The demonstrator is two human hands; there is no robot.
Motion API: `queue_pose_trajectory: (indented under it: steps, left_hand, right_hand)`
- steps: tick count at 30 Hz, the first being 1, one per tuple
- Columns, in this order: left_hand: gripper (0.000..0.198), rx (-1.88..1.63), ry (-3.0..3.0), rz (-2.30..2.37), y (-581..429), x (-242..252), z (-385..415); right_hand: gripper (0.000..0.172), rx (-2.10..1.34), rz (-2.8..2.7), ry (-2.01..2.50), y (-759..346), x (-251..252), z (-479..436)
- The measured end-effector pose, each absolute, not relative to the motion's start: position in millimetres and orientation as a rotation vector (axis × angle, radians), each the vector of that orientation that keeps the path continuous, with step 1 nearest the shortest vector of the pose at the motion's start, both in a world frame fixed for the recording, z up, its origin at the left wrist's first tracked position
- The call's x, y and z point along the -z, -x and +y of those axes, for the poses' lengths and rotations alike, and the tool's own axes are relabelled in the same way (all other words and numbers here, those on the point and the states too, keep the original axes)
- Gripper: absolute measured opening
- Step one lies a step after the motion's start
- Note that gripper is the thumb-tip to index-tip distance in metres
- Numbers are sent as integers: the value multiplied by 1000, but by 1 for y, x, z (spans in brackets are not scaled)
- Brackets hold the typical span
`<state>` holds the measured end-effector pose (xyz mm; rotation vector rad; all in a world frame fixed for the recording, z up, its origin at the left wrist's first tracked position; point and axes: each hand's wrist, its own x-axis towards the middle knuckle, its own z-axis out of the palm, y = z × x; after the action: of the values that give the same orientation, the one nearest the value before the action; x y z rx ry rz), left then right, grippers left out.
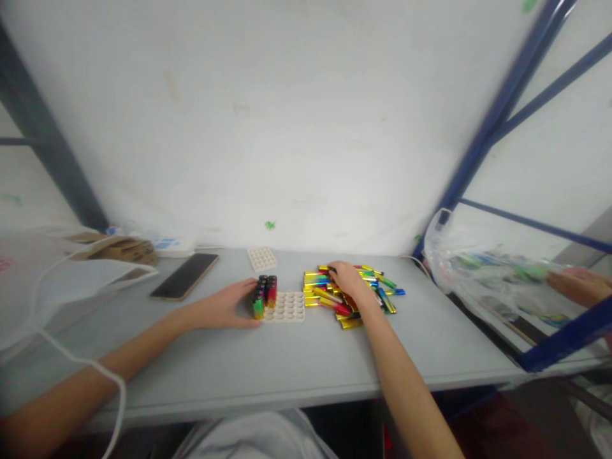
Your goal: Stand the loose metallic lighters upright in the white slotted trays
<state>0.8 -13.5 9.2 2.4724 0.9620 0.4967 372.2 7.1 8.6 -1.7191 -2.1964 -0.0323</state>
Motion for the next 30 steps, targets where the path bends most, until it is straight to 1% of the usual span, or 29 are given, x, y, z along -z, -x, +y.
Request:
queue_pose_trajectory:
  steps: [2, 6, 9, 12, 14, 18, 20, 23, 27, 30]
  left_hand:
    - [83, -506, -2489, 948, 0, -9, -13]
    - [83, -504, -2501, 952, 0, -9, -13]
    - [83, -502, -2499, 951, 0, -9, -13]
    - [82, -499, -2509, 929, 0, -9, -13]
    - [83, -502, -2506, 935, 0, -8, -13]
    - [84, -508, -2512, 952, 1, -6, -11]
    - [85, -495, -2514, 948, 1, -6, -11]
    - [85, -481, -2499, 959, 1, -8, -12]
    - [85, -457, -2493, 963, 0, -12, -16]
    - [86, -428, -2500, 979, -1, -13, -17]
  right_hand:
    - [33, -13, -2197, 1783, -368, -8, 8]
    - [30, 7, -2143, 1808, -361, -13, 5]
    - [35, 20, -2026, 1788, -360, -19, 1]
    - [40, -36, -1838, 1603, -355, -25, -5]
    - [42, -171, -1697, 1454, -347, -29, -9]
    - [45, -560, -1521, 1242, -325, -33, -16]
    - [45, -623, -1503, 1173, -315, -33, -18]
    - [50, -678, -1486, 1112, -302, -30, -23]
    - [47, -1017, -1510, 970, -289, -26, -33]
    - [47, -1093, -1574, 916, -281, -26, -38]
